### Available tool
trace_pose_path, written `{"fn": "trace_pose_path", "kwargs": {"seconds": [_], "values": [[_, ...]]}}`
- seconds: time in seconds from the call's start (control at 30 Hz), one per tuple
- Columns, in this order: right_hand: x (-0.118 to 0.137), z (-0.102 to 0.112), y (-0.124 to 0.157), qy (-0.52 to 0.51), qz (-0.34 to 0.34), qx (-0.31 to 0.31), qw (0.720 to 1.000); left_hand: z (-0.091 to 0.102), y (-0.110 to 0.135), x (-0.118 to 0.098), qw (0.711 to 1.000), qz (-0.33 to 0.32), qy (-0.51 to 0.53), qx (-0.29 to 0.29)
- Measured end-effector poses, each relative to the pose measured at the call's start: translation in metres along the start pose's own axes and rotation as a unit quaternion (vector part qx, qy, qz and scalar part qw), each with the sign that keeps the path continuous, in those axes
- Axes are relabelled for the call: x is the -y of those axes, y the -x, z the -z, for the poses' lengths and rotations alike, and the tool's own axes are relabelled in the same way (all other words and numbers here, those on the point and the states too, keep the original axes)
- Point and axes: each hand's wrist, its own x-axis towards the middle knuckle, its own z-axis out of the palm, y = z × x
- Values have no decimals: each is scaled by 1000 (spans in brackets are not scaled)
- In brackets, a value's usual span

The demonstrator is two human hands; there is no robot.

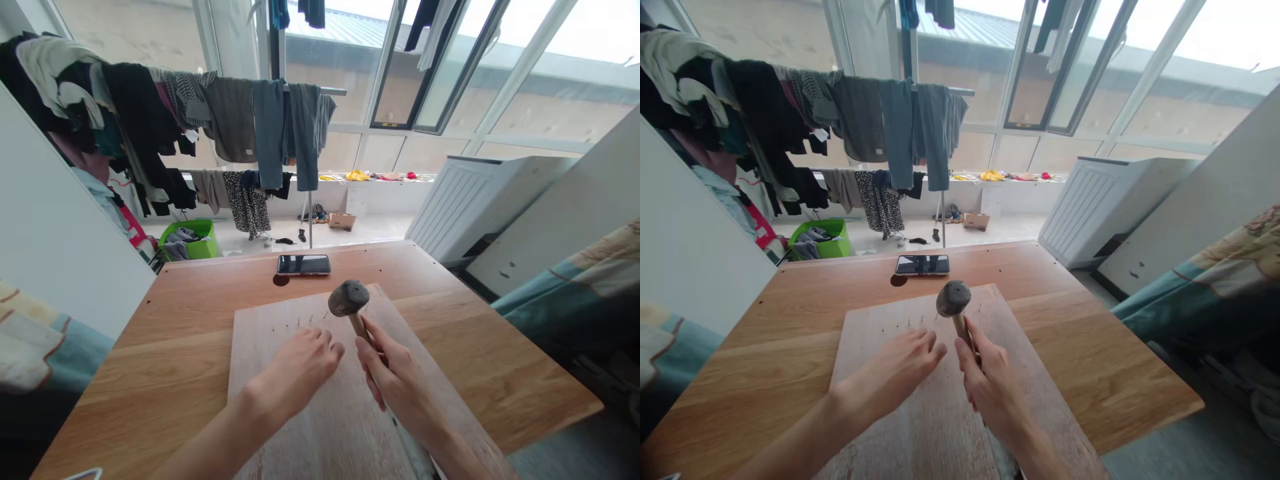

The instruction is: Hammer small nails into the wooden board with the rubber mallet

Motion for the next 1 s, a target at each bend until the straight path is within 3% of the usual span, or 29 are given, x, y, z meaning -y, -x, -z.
{"fn": "trace_pose_path", "kwargs": {"seconds": [0.17, 0.37, 0.43, 0.53, 0.6, 0.77, 1.0], "values": [[1, -4, 3, -2, -5, 20, 1000, -3, 1, 2, 1000, 2, 29, 3], [1, -5, 0, -23, -5, 34, 999, -1, 15, 16, 990, 38, 135, -17], [0, -6, 0, -35, -4, 35, 999, -4, 23, 29, 971, 71, 215, -80], [0, -10, 1, -48, -3, 39, 998, -18, 35, 52, 908, 175, 313, -216], [0, -12, 2, -50, -3, 44, 998, -30, 40, 65, 876, 234, 329, -265], [1, -18, 2, -40, 2, 66, 997, -53, 44, 75, 853, 269, 356, -271], [6, -30, -3, -40, 4, 81, 996, -52, 44, 72, 856, 253, 372, -255]]}}
